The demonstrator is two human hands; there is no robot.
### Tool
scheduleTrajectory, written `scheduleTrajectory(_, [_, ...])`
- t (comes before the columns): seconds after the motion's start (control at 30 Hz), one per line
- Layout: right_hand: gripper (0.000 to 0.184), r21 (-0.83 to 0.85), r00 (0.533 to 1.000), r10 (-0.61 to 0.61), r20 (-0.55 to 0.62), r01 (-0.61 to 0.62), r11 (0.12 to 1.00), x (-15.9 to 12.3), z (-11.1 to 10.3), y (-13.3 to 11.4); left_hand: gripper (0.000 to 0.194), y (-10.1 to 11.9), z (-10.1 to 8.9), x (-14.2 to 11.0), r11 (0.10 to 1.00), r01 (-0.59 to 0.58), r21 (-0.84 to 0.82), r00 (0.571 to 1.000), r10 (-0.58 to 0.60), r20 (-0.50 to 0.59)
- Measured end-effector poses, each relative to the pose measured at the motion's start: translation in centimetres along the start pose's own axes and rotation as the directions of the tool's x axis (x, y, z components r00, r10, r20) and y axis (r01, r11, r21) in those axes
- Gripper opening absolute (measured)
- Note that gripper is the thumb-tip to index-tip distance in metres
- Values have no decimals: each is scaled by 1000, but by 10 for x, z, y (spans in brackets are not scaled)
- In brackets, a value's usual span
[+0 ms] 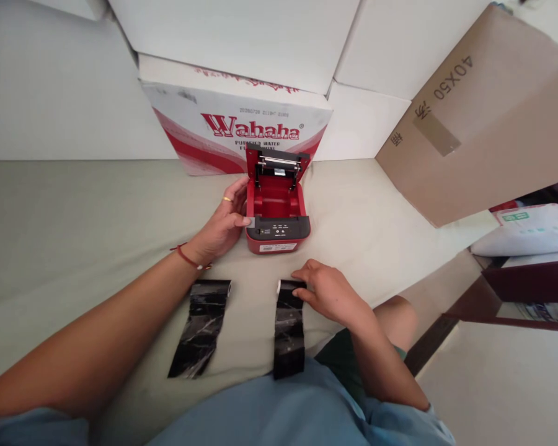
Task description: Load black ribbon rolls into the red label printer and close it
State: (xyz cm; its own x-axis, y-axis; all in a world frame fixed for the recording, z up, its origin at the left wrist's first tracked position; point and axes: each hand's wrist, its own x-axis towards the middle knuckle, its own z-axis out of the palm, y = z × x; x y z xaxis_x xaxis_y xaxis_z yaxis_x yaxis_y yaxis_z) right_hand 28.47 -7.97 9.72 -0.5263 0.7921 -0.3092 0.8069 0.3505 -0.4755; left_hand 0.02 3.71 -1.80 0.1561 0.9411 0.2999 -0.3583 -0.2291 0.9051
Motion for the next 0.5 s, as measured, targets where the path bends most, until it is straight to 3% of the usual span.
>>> scheduleTrajectory(0.2, [24,-154,994,26,105,-10,988,1,-6,-17,104,5,5,-1,998,38,-44,999,-39,-20])
scheduleTrajectory(0.3, [22,-130,988,-45,145,64,989,-4,-21,-23,102,6,7,-2,999,42,-31,999,-42,-16])
scheduleTrajectory(0.37, [22,-40,983,-170,74,173,984,-5,-41,-28,103,7,8,-2,998,50,-34,999,-51,-16])
scheduleTrajectory(0.43, [26,-6,960,-257,-106,258,966,-1,-66,-35,104,9,9,-2,998,51,-42,999,-52,-16])
scheduleTrajectory(0.5, [29,-85,925,-252,-283,238,968,14,-90,-44,105,11,10,-2,998,37,-45,999,-38,-14])
